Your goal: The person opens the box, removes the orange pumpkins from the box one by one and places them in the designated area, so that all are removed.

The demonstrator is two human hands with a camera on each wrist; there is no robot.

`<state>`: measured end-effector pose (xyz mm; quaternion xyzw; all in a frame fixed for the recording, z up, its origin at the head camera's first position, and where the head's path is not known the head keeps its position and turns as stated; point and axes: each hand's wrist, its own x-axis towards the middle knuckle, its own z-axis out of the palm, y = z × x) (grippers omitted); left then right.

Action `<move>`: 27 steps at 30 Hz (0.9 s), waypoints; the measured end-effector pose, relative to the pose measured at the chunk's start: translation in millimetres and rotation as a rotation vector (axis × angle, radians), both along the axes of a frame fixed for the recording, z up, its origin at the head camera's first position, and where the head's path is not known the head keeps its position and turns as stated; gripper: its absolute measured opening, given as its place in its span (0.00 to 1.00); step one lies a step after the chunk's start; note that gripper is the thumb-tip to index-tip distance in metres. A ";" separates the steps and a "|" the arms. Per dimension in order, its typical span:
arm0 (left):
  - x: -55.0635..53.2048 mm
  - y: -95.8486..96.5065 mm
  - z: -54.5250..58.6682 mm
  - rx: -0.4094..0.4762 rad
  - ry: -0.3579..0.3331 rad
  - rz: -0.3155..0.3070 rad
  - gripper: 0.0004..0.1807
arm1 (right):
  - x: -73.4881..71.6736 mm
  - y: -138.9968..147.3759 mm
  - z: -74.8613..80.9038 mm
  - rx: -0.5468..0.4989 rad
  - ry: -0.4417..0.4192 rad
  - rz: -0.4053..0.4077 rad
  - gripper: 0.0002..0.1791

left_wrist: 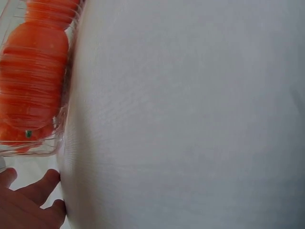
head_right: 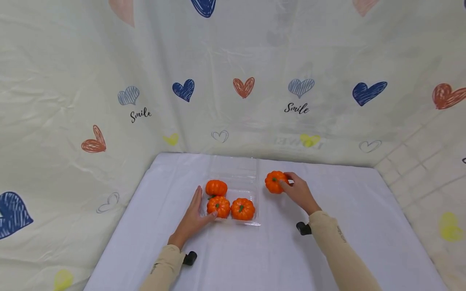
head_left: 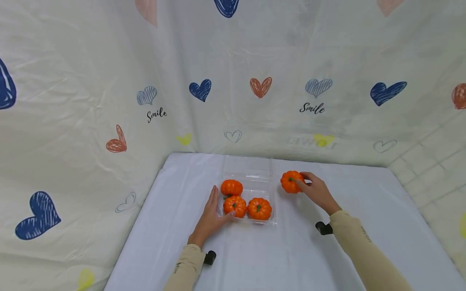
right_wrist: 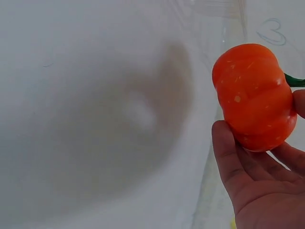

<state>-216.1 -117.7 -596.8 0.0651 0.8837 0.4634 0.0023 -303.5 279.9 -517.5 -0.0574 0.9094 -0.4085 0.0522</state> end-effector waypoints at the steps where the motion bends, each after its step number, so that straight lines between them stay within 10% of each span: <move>1: -0.1 -0.1 -0.3 -0.001 0.000 0.003 0.66 | -0.3 0.8 -2.6 0.000 -0.005 -0.006 0.39; 27: -0.4 0.6 -0.5 0.033 -0.011 0.007 0.66 | -0.3 1.7 -47.1 -0.020 -0.212 -0.124 0.43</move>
